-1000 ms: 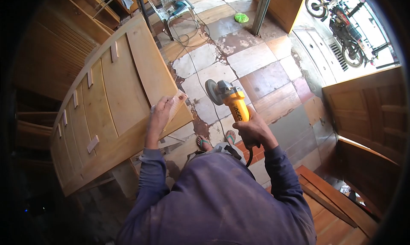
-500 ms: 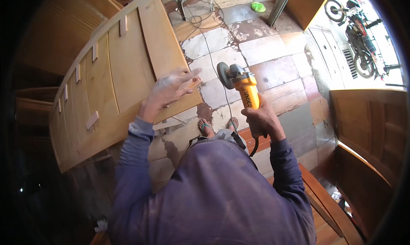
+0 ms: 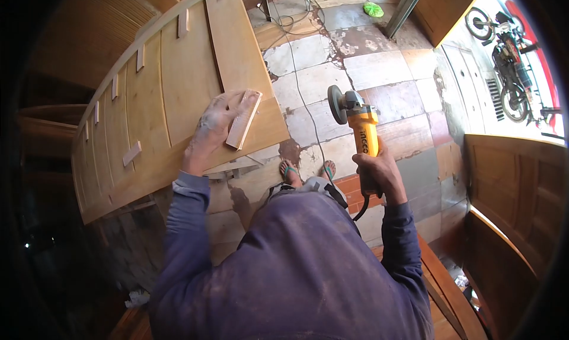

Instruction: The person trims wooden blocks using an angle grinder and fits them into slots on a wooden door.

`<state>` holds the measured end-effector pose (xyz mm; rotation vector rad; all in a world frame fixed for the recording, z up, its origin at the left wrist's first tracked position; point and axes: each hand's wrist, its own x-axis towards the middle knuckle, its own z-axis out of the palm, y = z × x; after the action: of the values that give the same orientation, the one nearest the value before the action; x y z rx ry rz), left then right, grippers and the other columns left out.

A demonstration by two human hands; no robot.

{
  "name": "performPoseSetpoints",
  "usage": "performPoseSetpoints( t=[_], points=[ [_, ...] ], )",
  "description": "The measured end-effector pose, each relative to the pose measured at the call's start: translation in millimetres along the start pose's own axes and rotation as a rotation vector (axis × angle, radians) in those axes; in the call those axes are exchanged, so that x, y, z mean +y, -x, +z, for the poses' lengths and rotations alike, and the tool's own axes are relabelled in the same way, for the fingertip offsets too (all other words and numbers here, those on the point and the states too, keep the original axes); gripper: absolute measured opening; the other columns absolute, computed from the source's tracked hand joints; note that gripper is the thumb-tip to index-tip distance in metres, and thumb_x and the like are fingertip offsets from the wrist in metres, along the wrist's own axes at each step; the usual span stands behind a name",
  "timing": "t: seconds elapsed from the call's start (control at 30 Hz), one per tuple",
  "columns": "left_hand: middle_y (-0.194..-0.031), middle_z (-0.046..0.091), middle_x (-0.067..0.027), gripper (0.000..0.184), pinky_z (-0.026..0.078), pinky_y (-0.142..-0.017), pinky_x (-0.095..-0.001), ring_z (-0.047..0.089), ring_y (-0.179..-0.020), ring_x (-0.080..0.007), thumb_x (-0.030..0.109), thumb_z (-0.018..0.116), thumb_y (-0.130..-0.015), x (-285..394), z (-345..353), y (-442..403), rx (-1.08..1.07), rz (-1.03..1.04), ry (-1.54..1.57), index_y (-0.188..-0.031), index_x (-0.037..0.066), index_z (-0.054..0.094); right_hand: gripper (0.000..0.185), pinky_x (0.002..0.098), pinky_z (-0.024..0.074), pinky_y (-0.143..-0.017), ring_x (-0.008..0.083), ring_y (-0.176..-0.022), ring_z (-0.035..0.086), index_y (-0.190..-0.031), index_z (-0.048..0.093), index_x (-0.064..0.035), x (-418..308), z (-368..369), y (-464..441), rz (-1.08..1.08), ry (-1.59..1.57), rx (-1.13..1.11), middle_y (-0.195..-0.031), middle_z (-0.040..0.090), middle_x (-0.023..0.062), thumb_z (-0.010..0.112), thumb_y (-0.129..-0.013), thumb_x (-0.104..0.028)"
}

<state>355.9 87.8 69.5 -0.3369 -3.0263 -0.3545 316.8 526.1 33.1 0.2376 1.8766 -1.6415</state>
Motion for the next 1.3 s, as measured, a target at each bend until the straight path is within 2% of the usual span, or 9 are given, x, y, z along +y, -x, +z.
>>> performPoseSetpoints(
  t=[0.03, 0.13, 0.23, 0.43, 0.53, 0.73, 0.87, 1.17, 1.3],
  points=[
    [-0.155, 0.061, -0.0089, 0.046, 0.046, -0.121, -0.0475, 0.057, -0.145, -0.0318, 0.014, 0.062, -0.101, -1, -8, 1, 0.010, 0.228, -0.205, -0.145, 0.025, 0.068, 0.055, 0.0326, 0.0575, -0.064, 0.0160, -0.070, 0.065, -0.129, 0.056, -0.0029, -1, 0, -1, 0.007, 0.012, -0.003, -0.090, 0.062, 0.0049, 0.083, -0.082, -0.015],
    [-0.160, 0.057, 0.0007, 0.046, 0.039, -0.127, -0.0461, 0.047, -0.153, -0.0269, 0.011, 0.059, -0.098, -10, -7, 1, -0.121, 0.410, -0.189, -0.140, 0.024, 0.070, 0.057, 0.0330, 0.0582, -0.064, 0.0161, -0.071, 0.065, -0.130, 0.056, -0.0028, -4, 0, -5, 0.014, 0.048, -0.021, -0.091, 0.062, 0.0052, 0.083, -0.082, -0.015],
    [-0.148, 0.065, -0.0051, 0.037, 0.043, -0.125, -0.0466, 0.054, -0.146, -0.0311, 0.017, 0.068, -0.095, -24, -10, -6, -0.093, 0.502, -0.302, -0.132, 0.018, 0.070, 0.058, 0.0335, 0.0589, -0.064, 0.0167, -0.071, 0.066, -0.131, 0.056, -0.0028, -5, 0, -7, 0.009, 0.049, -0.042, -0.092, 0.063, 0.0056, 0.084, -0.081, -0.014],
    [-0.115, 0.071, -0.0129, 0.047, 0.060, -0.095, -0.0487, 0.067, -0.118, -0.0353, 0.030, 0.087, -0.084, 20, 2, 4, -0.131, -0.003, 0.049, -0.122, 0.010, 0.066, 0.051, 0.0321, 0.0579, -0.063, 0.0156, -0.070, 0.065, -0.125, 0.057, -0.0043, -13, 8, 2, -0.007, 0.034, -0.017, -0.088, 0.061, 0.0039, 0.083, -0.083, -0.015],
    [-0.108, 0.070, -0.0121, 0.041, 0.061, -0.081, -0.0498, 0.069, -0.110, -0.0353, 0.030, 0.083, -0.089, 37, 36, 12, 0.068, -0.130, 0.067, -0.120, 0.009, 0.064, 0.058, 0.0355, 0.0574, -0.066, 0.0184, -0.075, 0.066, -0.131, 0.056, -0.0030, -14, 6, 2, -0.001, 0.065, -0.010, -0.093, 0.063, 0.0071, 0.084, -0.081, -0.014],
    [-0.109, 0.070, -0.0131, 0.034, 0.060, -0.084, -0.0487, 0.069, -0.105, -0.0362, 0.029, 0.075, -0.098, 73, 64, 10, 0.160, -0.255, -0.016, -0.124, 0.010, 0.064, 0.060, 0.0324, 0.0549, -0.070, 0.0149, -0.081, 0.062, -0.135, 0.056, -0.0032, -33, 16, 15, -0.070, 0.194, -0.013, -0.095, 0.061, 0.0038, 0.083, -0.082, -0.011],
    [-0.109, 0.070, -0.0127, 0.029, 0.059, -0.083, -0.0494, 0.070, -0.104, -0.0369, 0.023, 0.075, -0.097, 76, 59, 12, 0.254, -0.281, 0.060, -0.122, 0.010, 0.066, 0.067, 0.0398, 0.0590, -0.081, 0.0244, -0.092, 0.070, -0.139, 0.056, -0.0033, -32, 31, 14, -0.165, 0.300, 0.004, -0.109, 0.070, 0.0135, 0.085, -0.080, -0.017],
    [-0.104, 0.069, -0.0118, 0.025, 0.058, -0.084, -0.0468, 0.071, -0.099, -0.0342, 0.024, 0.076, -0.096, 69, 63, 10, 0.288, -0.285, 0.118, -0.115, 0.010, 0.068, 0.072, 0.0550, 0.0570, -0.082, 0.0518, -0.095, 0.073, -0.142, 0.047, -0.0105, -37, 53, 10, -0.321, 0.649, -0.022, -0.104, 0.075, 0.0289, 0.082, -0.083, -0.033],
    [-0.105, 0.071, -0.0127, 0.023, 0.058, -0.082, -0.0471, 0.071, -0.099, -0.0352, 0.021, 0.076, -0.096, 68, 64, 14, 0.284, -0.261, 0.151, -0.114, 0.009, 0.069, 0.069, 0.0501, 0.0581, -0.080, 0.0425, -0.091, 0.073, -0.140, 0.051, -0.0073, -42, 57, 8, -0.254, 0.624, -0.003, -0.103, 0.074, 0.0247, 0.083, -0.082, -0.027]
  ],
)
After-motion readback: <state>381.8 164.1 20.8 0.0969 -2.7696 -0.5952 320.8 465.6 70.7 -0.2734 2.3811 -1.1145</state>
